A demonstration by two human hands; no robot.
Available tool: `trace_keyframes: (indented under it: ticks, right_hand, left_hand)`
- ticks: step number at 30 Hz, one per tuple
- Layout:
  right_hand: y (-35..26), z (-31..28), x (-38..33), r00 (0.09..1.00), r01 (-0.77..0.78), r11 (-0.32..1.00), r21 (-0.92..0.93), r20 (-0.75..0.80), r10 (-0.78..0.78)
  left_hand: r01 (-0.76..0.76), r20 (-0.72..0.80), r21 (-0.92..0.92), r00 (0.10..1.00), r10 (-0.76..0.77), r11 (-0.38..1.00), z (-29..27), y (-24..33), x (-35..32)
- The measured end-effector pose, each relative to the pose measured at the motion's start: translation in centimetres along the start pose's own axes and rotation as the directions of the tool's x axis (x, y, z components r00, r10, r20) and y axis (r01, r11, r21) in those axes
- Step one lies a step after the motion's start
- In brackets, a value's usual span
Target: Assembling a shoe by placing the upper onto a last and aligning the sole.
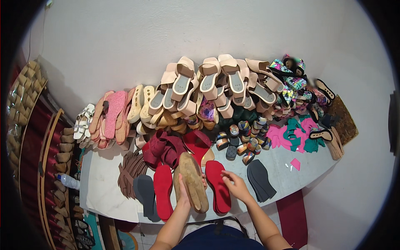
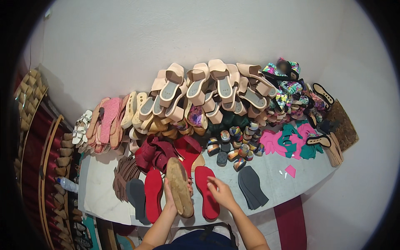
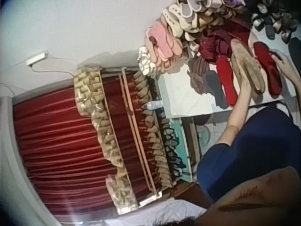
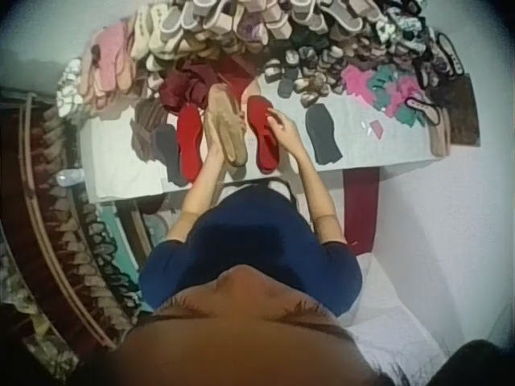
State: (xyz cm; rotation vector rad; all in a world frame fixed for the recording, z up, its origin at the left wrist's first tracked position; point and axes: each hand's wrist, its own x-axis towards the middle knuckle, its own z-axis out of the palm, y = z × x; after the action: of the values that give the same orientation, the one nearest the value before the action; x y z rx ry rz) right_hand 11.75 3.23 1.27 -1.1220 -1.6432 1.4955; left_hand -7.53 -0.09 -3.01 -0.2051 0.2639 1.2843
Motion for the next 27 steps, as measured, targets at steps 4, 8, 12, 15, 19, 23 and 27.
trace_keyframes:
  ticks: [4, 8, 12, 15, 19, 23, 27]
  right_hand:
    - [3.7, -0.1, 6.2, 0.984, 0.006, 0.967, -0.254, -0.169, -0.051]
    - [5.3, 2.2, 13.1, 0.95, 0.163, 0.891, -0.424, -0.177, -0.258]
    - [4.6, 3.4, 18.4, 0.881, 0.2, 0.711, -0.674, -0.195, -0.432]
    - [6.0, 3.4, 20.5, 0.948, -0.037, 0.599, -0.8, -0.218, -0.232]
    - [5.4, 3.0, 19.4, 0.833, 0.127, 0.752, -0.647, -0.342, -0.435]
    - [4.5, 1.0, 14.6, 0.889, 0.325, 0.845, -0.424, -0.168, -0.426]
    - [5.4, 0.6, 10.5, 0.969, 0.235, 0.967, 0.103, 0.055, -0.241]
  left_hand:
    - [-0.043, -0.021, 0.083, 0.999, 0.045, 0.996, -0.4, 1.1, -0.1]
    - [-0.015, -0.111, 0.137, 0.993, 0.031, 0.99, -0.8, 1.3, 0.3]
    - [0.008, -0.164, 0.285, 0.986, 0.041, 0.959, -1.2, 1.6, 0.7]
    - [0.042, -0.08, 0.262, 0.997, -0.021, 0.964, -3.8, 2.5, 0.8]
    - [-0.002, -0.05, 0.25, 0.999, 0.015, 0.968, -3.9, 3.1, 0.3]
    - [0.034, -0.052, 0.087, 0.998, -0.029, 0.996, -3.0, 3.3, 0.3]
    - [0.041, -0.09, 0.126, 0.995, -0.03, 0.991, -2.9, 3.4, 0.4]
